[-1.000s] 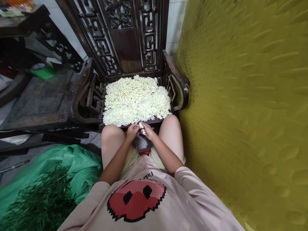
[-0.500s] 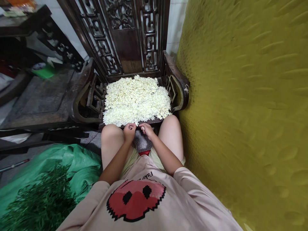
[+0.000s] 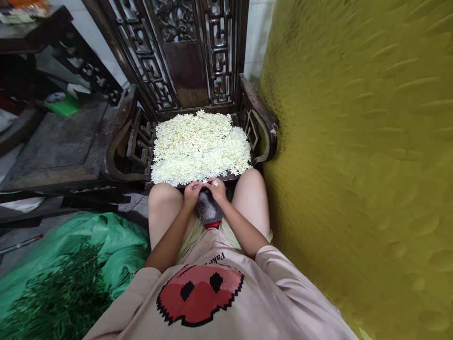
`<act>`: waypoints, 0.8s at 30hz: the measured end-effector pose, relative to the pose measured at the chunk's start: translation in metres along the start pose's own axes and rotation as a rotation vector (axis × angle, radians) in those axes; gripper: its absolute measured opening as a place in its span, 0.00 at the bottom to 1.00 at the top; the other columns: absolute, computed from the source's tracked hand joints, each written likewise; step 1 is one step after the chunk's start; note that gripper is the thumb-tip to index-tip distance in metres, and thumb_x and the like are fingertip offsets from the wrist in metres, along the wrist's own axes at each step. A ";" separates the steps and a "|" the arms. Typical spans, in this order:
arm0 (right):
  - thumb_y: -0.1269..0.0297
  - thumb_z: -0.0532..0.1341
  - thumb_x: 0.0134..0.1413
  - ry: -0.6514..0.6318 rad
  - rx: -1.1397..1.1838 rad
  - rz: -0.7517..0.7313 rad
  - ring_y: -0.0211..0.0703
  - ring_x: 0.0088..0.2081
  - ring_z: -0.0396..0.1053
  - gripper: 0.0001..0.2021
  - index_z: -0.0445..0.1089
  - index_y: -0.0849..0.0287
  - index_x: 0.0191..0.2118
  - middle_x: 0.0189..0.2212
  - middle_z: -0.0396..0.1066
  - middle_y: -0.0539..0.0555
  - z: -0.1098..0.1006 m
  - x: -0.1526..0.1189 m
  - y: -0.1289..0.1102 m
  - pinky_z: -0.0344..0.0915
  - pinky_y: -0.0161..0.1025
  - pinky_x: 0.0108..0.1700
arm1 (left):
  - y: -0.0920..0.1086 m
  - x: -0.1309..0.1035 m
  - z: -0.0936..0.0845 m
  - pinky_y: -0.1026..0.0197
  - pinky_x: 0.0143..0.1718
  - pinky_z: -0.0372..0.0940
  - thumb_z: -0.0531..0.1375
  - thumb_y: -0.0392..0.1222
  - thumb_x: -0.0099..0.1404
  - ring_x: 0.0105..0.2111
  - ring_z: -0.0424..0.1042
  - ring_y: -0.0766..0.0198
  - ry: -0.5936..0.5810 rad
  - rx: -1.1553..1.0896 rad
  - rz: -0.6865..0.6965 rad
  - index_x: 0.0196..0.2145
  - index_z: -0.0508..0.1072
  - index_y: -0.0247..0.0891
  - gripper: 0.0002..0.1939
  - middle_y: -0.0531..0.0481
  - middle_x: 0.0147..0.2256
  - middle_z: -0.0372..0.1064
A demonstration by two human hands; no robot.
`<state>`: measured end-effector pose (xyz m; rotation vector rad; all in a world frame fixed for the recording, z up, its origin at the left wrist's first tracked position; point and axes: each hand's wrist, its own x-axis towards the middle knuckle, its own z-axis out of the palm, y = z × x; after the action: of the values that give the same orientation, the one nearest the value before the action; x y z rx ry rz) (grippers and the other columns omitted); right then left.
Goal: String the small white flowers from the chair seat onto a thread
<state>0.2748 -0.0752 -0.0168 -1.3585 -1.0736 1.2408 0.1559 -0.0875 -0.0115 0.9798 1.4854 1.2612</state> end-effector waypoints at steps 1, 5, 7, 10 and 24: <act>0.54 0.66 0.36 0.016 -0.006 -0.008 0.36 0.23 0.58 0.15 0.72 0.59 0.31 0.18 0.62 0.46 0.000 0.000 -0.001 0.58 0.35 0.29 | 0.000 0.000 0.000 0.61 0.36 0.61 0.62 0.45 0.50 0.29 0.67 0.64 -0.018 -0.017 -0.004 0.25 0.72 0.36 0.09 0.50 0.26 0.70; 0.54 0.65 0.37 0.011 -0.011 -0.034 0.40 0.27 0.64 0.13 0.74 0.59 0.28 0.22 0.69 0.51 -0.001 -0.002 -0.007 0.61 0.37 0.33 | 0.002 0.000 0.000 0.60 0.36 0.61 0.63 0.47 0.49 0.29 0.68 0.63 -0.063 -0.079 -0.032 0.25 0.71 0.37 0.10 0.50 0.26 0.70; 0.54 0.66 0.37 -0.011 0.008 -0.021 0.43 0.30 0.67 0.13 0.74 0.59 0.26 0.26 0.72 0.53 -0.001 -0.002 -0.009 0.62 0.39 0.37 | 0.002 0.001 -0.001 0.61 0.36 0.61 0.63 0.48 0.49 0.30 0.67 0.63 -0.082 -0.100 -0.055 0.25 0.72 0.37 0.11 0.50 0.26 0.70; 0.52 0.67 0.34 -0.032 0.062 0.038 0.44 0.31 0.68 0.14 0.74 0.59 0.25 0.26 0.74 0.54 -0.001 -0.001 -0.008 0.63 0.40 0.38 | 0.001 0.002 -0.003 0.62 0.34 0.60 0.63 0.49 0.49 0.29 0.66 0.65 -0.120 -0.141 -0.120 0.26 0.72 0.36 0.12 0.50 0.26 0.69; 0.54 0.67 0.32 -0.072 0.149 0.152 0.41 0.28 0.67 0.15 0.73 0.60 0.26 0.24 0.73 0.52 -0.002 -0.003 -0.012 0.61 0.36 0.30 | -0.004 0.007 -0.004 0.69 0.25 0.57 0.67 0.48 0.47 0.24 0.65 0.73 -0.228 -0.424 -0.484 0.28 0.69 0.37 0.16 0.53 0.26 0.66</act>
<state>0.2761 -0.0765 -0.0041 -1.3088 -0.9208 1.4615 0.1504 -0.0827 -0.0164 0.4295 1.1232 1.0096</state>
